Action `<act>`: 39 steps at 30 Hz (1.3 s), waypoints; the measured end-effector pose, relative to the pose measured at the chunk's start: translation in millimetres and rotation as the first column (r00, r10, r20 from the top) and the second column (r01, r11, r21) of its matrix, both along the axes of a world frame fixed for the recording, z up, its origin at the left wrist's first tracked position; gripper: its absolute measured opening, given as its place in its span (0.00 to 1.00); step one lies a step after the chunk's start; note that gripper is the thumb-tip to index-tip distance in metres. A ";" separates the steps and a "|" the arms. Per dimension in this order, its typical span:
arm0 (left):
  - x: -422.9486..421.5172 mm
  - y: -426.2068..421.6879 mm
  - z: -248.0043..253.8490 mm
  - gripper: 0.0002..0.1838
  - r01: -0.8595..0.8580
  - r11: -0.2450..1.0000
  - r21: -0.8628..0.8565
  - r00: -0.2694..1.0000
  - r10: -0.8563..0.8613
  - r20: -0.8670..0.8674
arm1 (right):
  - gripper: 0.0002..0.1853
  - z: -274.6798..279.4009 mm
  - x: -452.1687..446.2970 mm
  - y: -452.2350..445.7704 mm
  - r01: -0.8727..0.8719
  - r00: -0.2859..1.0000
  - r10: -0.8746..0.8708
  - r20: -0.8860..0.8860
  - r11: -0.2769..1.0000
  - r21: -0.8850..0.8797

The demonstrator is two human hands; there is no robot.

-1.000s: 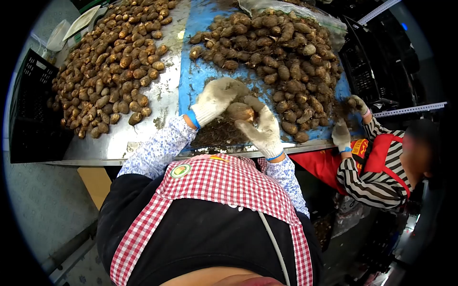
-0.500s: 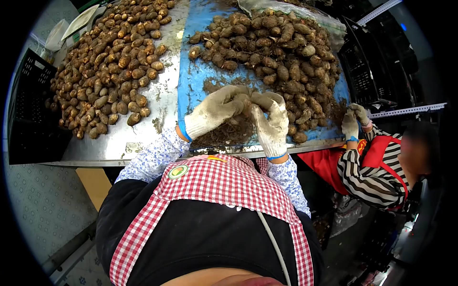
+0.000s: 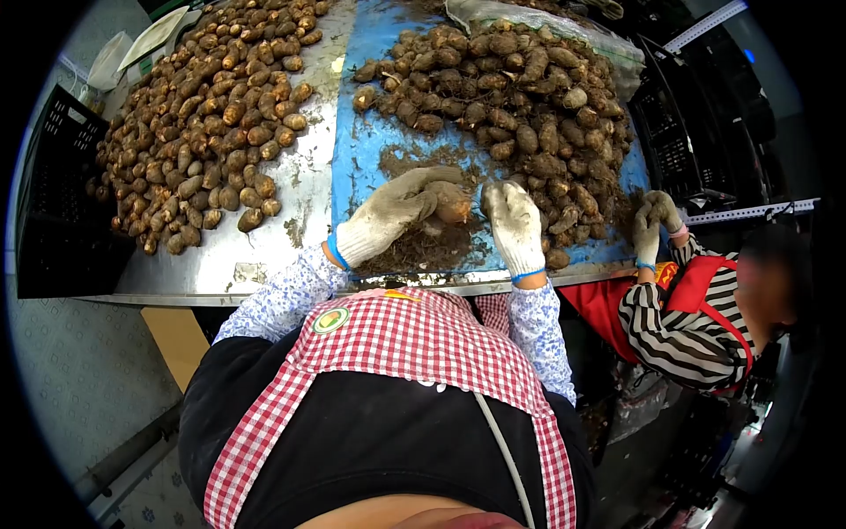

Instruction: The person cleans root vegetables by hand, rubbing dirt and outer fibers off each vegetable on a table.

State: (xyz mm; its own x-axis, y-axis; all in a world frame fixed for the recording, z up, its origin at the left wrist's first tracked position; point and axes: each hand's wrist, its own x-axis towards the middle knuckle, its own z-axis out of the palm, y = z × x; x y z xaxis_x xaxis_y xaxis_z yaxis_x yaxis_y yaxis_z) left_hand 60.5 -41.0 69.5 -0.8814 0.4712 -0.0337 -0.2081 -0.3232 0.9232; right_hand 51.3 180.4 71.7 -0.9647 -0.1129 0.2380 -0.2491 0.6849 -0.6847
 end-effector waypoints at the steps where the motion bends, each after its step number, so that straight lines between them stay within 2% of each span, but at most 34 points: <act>1: -1.6 -0.2 -5.9 0.26 0.008 1.000 0.004 1.000 -0.008 -0.019 | 0.11 -1.9 3.0 0.8 -0.017 0.999 0.019 -0.026 0.998 0.054; 3: -5.0 -2.7 -16.4 0.33 0.020 1.000 0.013 0.998 -0.019 -0.057 | 0.11 -4.7 7.6 0.6 -0.052 0.995 0.065 -0.072 0.985 0.163; 5: -5.4 -2.3 -18.2 0.33 -0.002 1.000 -0.012 0.996 0.001 -0.094 | 0.13 5.8 15.4 -8.8 -0.099 0.991 0.119 0.055 0.954 -0.283; 6: -4.4 -1.5 -16.3 0.33 -0.012 1.000 -0.023 0.994 0.010 -0.110 | 0.14 10.0 19.4 -11.6 -0.091 0.980 0.165 0.108 0.866 -0.491; 7: -3.9 -1.0 -12.0 0.31 0.020 0.998 -0.055 0.997 -0.025 -0.079 | 0.16 -0.4 20.3 -1.5 -0.054 0.923 0.309 0.228 0.693 -0.719; 9: -3.8 1.6 4.9 0.28 0.090 0.989 -0.119 0.996 -0.092 -0.014 | 0.16 0.4 24.7 -8.1 -0.053 0.933 0.296 0.207 0.679 -0.732; 10: -3.7 4.1 4.7 0.27 0.073 0.991 -0.113 0.997 -0.073 0.004 | 0.16 0.7 27.0 -13.3 -0.053 0.938 0.288 0.194 0.671 -0.740; 11: -4.2 6.8 4.3 0.25 0.056 0.992 -0.109 0.998 -0.054 0.022 | 0.15 1.7 25.6 -17.0 -0.082 0.967 0.213 0.141 0.781 -0.619; 12: -5.1 8.0 4.4 0.24 0.038 0.994 -0.106 0.999 -0.034 0.039 | 0.14 8.1 24.0 -17.3 -0.083 0.970 0.195 0.143 0.823 -0.561; 14: -1.1 6.9 10.1 0.23 0.001 0.980 -0.199 0.998 -0.014 -0.067 | 0.12 24.9 22.2 -17.2 -0.083 0.975 0.163 0.148 0.896 -0.436; 15: 1.4 6.6 12.1 0.22 -0.022 0.970 -0.244 0.993 -0.007 -0.120 | 0.09 27.0 17.9 -17.4 -0.122 0.983 0.161 0.088 0.931 -0.344; 18: 1.1 3.4 8.4 0.21 -0.054 0.844 -0.534 0.966 -0.092 -0.242 | 0.10 3.9 -8.2 -18.5 -0.069 0.975 0.127 0.183 0.953 -0.296; 19: 4.2 5.2 8.2 0.22 -0.037 0.890 -0.454 0.962 -0.091 -0.258 | 0.09 9.7 -12.1 -22.8 -0.035 0.998 0.032 0.053 0.998 0.057; 20: 8.9 7.8 8.3 0.22 -0.019 0.929 -0.370 0.958 -0.090 -0.274 | 0.07 5.0 -18.2 -23.5 -0.007 0.985 0.047 -0.163 0.971 0.241; 21: 9.4 8.7 9.1 0.23 -0.001 0.959 -0.285 0.953 -0.086 -0.292 | 0.07 4.1 -19.7 -22.6 0.017 0.999 -0.005 -0.036 0.937 0.348; 22: 5.0 7.2 9.6 0.24 0.027 0.981 -0.191 0.977 -0.065 -0.201 | 0.07 6.3 -23.0 -22.8 0.025 0.995 -0.068 0.078 0.890 0.455; 23: 2.3 3.9 8.6 0.26 0.043 0.995 -0.091 0.994 -0.052 -0.101 | 0.09 0.4 -20.2 -20.5 0.046 0.996 -0.056 0.071 0.990 0.131; 24: 3.5 -0.3 5.1 0.27 0.050 0.999 0.012 0.999 -0.050 0.010 | 0.13 -14.9 -15.3 -15.0 0.060 0.996 -0.046 0.072 0.976 -0.210; 25: 2.5 -6.5 -4.5 0.29 0.045 0.992 0.120 0.999 -0.041 -0.033 | 0.11 -36.8 -19.7 -1.3 0.000 0.998 0.014 0.060 0.974 -0.229; 26: 3.4 -7.8 -8.4 0.28 0.023 0.990 0.137 1.000 -0.023 -0.004 | 0.08 -4.0 -4.4 -8.8 -0.098 0.991 0.079 -0.112 0.980 -0.176; 28: 4.3 -8.0 -12.2 0.25 -0.018 0.985 0.171 0.999 0.009 0.052 | 0.13 -5.7 9.3 -7.3 -0.104 0.972 0.203 0.121 0.825 -0.555; 30: 0.7 0.8 10.5 0.22 0.015 0.997 -0.079 1.000 -0.013 0.028 | 0.20 13.4 17.9 -26.5 0.069 0.888 0.355 0.291 0.524 -0.849; 31: -0.6 4.9 18.5 0.20 0.032 0.979 -0.202 0.999 -0.029 0.017 | 0.25 -1.8 17.9 -26.9 -0.243 0.919 0.377 0.114 0.770 -0.590; 32: 1.9 17.1 -43.6 0.16 -0.311 0.947 -0.081 0.877 0.253 -0.408 | 0.28 9.2 29.7 -38.4 -0.223 0.942 0.310 0.129 0.866 -0.448; 33: 0.8 19.5 -47.3 0.14 -0.375 0.920 -0.118 0.845 0.286 -0.452 | 0.29 1.1 29.1 -37.2 -0.235 0.945 0.312 0.095 0.853 -0.466; 34: -1.5 20.9 -48.6 0.13 -0.440 0.885 -0.151 0.808 0.316 -0.497 | 0.30 -12.0 27.7 -35.0 -0.249 0.947 0.316 0.060 0.839 -0.484; 36: -4.3 16.7 -29.1 0.12 -0.376 0.874 -0.308 0.901 0.266 -0.344 | 0.29 -33.3 27.8 -28.5 -0.148 0.924 0.328 0.194 0.778 -0.610; 37: -5.8 13.3 -22.3 0.12 -0.334 0.861 -0.384 0.934 0.247 -0.257 | 0.29 -37.1 30.8 -25.9 -0.068 0.883 0.392 0.260 0.653 -0.754; 38: -11.1 10.9 -27.1 0.11 -0.342 0.874 -0.346 0.932 0.269 -0.242 | 0.29 -38.1 33.7 -24.7 0.047 0.837 0.448 0.313 0.511 -0.858; 39: -18.6 9.4 -35.0 0.11 -0.350 0.886 -0.304 0.930 0.289 -0.228 | 0.29 -40.0 36.4 -27.2 0.050 0.851 0.461 0.250 0.403 -0.914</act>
State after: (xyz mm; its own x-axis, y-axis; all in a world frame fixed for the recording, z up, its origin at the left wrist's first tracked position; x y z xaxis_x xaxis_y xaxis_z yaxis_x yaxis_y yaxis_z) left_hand 41.8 -31.6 34.5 -0.9883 0.1501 0.0261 0.0246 -0.0121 0.9996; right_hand 87.7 153.2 31.7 -0.9513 -0.3021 -0.0618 0.1797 -0.3804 -0.9072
